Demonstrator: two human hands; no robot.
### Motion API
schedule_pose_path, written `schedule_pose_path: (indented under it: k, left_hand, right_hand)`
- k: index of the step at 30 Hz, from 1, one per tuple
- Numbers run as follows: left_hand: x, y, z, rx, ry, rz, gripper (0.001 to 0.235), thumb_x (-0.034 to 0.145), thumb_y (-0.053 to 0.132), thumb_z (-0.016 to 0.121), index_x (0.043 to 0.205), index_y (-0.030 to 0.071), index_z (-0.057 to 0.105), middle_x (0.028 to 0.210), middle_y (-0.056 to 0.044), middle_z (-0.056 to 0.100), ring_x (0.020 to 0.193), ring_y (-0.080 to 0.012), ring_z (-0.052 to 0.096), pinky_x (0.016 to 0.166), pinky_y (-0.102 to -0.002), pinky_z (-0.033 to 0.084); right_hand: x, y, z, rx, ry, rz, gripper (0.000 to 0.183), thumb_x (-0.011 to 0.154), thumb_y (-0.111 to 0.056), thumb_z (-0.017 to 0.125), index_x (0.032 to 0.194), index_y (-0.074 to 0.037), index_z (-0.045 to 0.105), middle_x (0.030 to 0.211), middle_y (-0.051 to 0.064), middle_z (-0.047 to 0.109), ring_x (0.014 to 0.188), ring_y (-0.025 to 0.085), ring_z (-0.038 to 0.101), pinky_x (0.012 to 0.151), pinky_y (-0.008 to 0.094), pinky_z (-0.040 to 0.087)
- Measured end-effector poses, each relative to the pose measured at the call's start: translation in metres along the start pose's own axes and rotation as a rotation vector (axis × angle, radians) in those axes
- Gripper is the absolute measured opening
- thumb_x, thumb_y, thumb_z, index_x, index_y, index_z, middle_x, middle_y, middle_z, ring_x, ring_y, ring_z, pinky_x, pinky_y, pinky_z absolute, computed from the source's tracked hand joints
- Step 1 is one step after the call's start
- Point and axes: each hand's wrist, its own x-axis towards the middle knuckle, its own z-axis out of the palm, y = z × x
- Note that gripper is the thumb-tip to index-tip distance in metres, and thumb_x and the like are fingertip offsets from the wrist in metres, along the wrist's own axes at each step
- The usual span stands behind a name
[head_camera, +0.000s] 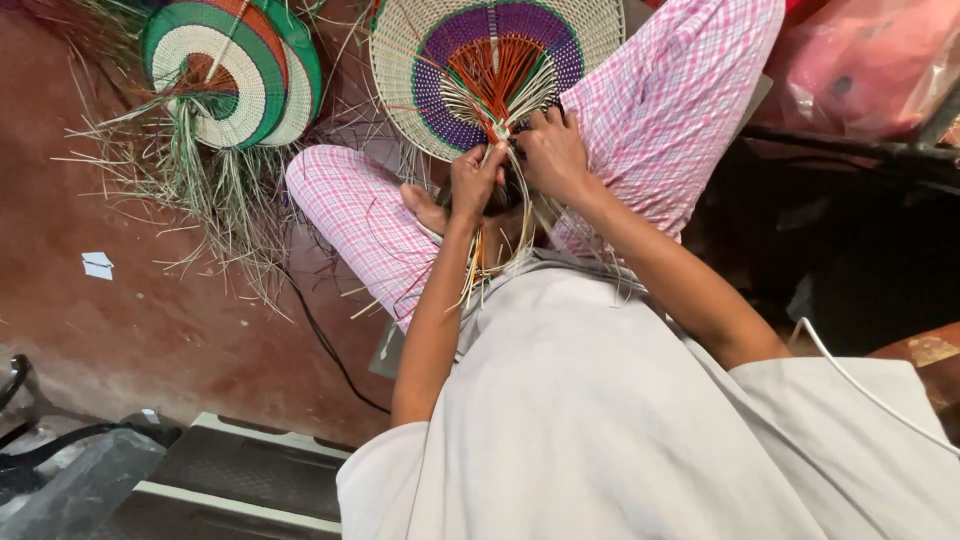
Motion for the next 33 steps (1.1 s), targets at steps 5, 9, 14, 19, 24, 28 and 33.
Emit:
schedule_pose_path:
  k: [5, 9, 14, 19, 24, 28, 33]
  left_hand:
    - [-0.007, 0.001, -0.002, -0.008, 0.005, 0.044, 0.024, 0.072, 0.029, 0.068, 0.056, 0.013, 0.059, 0.036, -0.001, 0.05, 0.032, -0.0062, 0.039, 0.036, -0.017, 0.028]
    - [-0.016, 0.012, -0.004, 0.111, -0.03, 0.212, 0.037, 0.08, 0.034, 0.058, 0.054, 0.017, 0.038, 0.045, 0.004, 0.041, 0.045, -0.006, 0.034, 0.047, -0.025, 0.028]
    - [-0.001, -0.021, -0.004, 0.241, 0.04, 0.338, 0.039, 0.079, 0.034, 0.058, 0.054, 0.014, 0.035, 0.052, 0.006, 0.029, 0.053, -0.0075, 0.025, 0.045, -0.029, 0.021]
    - [-0.012, 0.013, 0.002, 0.269, 0.111, 0.17, 0.044, 0.076, 0.034, 0.056, 0.043, 0.011, 0.039, 0.038, 0.001, 0.04, 0.042, -0.0101, 0.037, 0.05, -0.031, 0.032]
    - [0.018, -0.044, 0.004, 0.277, 0.165, 0.044, 0.032, 0.073, 0.042, 0.062, 0.056, 0.014, 0.061, 0.045, -0.008, 0.053, 0.048, -0.0174, 0.049, 0.05, -0.028, 0.04]
    - [0.015, -0.043, 0.001, 0.227, 0.118, 0.091, 0.035, 0.075, 0.042, 0.059, 0.054, 0.014, 0.057, 0.039, -0.004, 0.049, 0.046, -0.0168, 0.05, 0.049, -0.027, 0.04]
    - [0.024, -0.057, 0.002, 0.252, 0.139, 0.159, 0.034, 0.079, 0.035, 0.056, 0.055, 0.012, 0.056, 0.044, -0.008, 0.051, 0.048, -0.0135, 0.046, 0.048, -0.028, 0.04]
  right_hand:
    - [-0.001, -0.004, -0.039, 0.003, -0.018, -0.023, 0.008, 0.059, -0.027, 0.066, 0.063, -0.02, 0.065, 0.076, 0.007, 0.05, 0.082, 0.029, 0.047, 0.07, 0.044, 0.036]
    - [0.03, -0.029, -0.119, 0.413, -0.477, 0.333, 0.016, 0.074, -0.03, 0.067, 0.079, -0.015, 0.064, 0.102, 0.006, 0.052, 0.109, 0.027, 0.038, 0.097, 0.053, 0.02]
    - [0.043, -0.052, -0.139, 0.685, -0.494, 0.338, 0.014, 0.079, -0.018, 0.059, 0.089, -0.01, 0.063, 0.106, 0.009, 0.053, 0.087, 0.019, 0.042, 0.076, 0.041, 0.021]
    - [0.038, -0.052, -0.147, 1.622, -0.334, 0.306, 0.026, 0.085, -0.025, 0.053, 0.084, -0.002, 0.064, 0.086, 0.009, 0.063, 0.077, 0.015, 0.059, 0.069, 0.019, 0.049]
    - [0.014, -0.009, -0.025, 0.297, -0.069, 0.011, 0.025, 0.069, -0.018, 0.063, 0.091, -0.012, 0.053, 0.083, 0.009, 0.054, 0.069, 0.034, 0.061, 0.062, 0.046, 0.05]
    - [0.002, -0.032, -0.044, 0.1, -0.044, -0.081, 0.027, 0.072, -0.009, 0.057, 0.094, -0.008, 0.042, 0.081, 0.013, 0.052, 0.055, 0.038, 0.059, 0.051, 0.046, 0.048]
    - [0.002, -0.032, -0.028, -0.234, 0.13, -0.288, 0.013, 0.069, -0.006, 0.057, 0.081, -0.006, 0.053, 0.071, 0.011, 0.05, 0.052, 0.03, 0.058, 0.043, 0.039, 0.046]
